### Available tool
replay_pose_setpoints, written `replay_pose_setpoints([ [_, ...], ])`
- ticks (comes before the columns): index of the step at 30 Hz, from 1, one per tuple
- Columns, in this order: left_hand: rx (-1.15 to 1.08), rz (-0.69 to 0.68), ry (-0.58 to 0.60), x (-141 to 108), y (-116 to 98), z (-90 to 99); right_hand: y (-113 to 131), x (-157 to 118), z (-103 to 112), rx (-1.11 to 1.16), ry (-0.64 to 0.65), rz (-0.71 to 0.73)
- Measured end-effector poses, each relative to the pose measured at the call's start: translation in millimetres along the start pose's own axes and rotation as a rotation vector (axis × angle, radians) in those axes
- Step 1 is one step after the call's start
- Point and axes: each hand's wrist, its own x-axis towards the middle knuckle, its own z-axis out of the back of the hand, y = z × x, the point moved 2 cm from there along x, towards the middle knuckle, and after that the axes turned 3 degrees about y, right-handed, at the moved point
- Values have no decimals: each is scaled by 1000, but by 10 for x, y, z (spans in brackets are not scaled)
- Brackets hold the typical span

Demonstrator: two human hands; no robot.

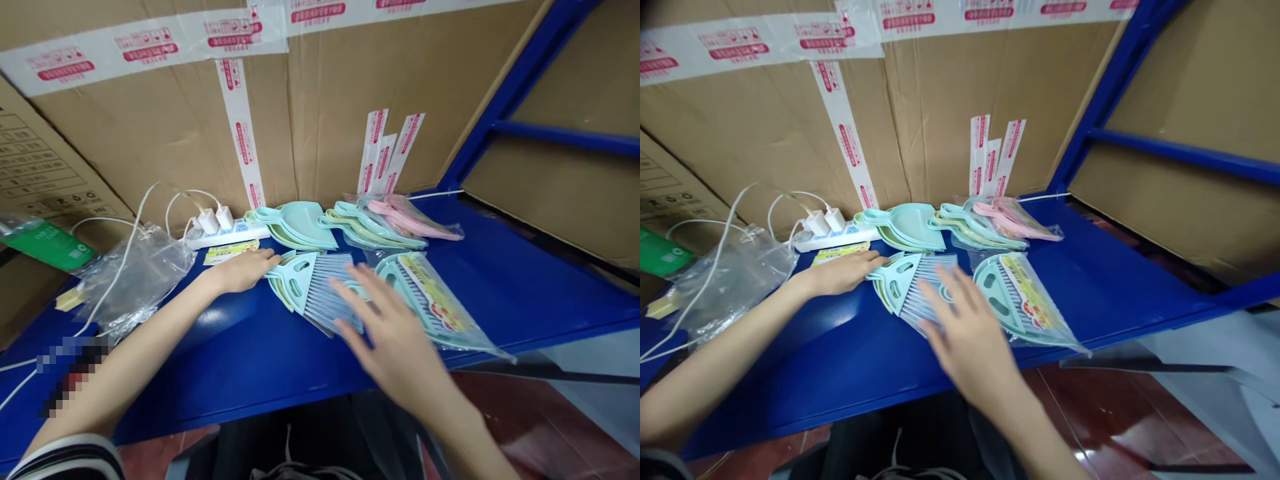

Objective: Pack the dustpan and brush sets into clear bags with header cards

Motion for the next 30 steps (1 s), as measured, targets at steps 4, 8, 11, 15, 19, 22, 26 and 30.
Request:
replay_pose_setpoints([
  [4, 16, 33, 71, -60, -1, 92, -727, -363, 109, -179, -22, -328],
  [8, 84, 22, 9, -49, -268, 353, -1031, -598, 59, -97, 61, -474],
  [11, 72, -73, -101, 191, -729, 469, -1022, -612, 96, -32, 47, -519],
  [15, 145, -139, -157, 686, -1285, 365, -1018, -548, 208, 27, 15, -527],
  [19, 215, -193, -128, 938, -1442, 243, -1040, -534, 309, -1, -64, -524],
  [22, 239, -219, -165, 843, -1423, 242, -1026, -567, 398, 8, -121, -556],
  [26, 255, -212, -286, 433, -1387, 263, -965, -649, 488, 76, -197, -673],
  [30, 238, -125, -318, -114, -1272, 217, -824, -660, 408, 131, -140, -612],
])
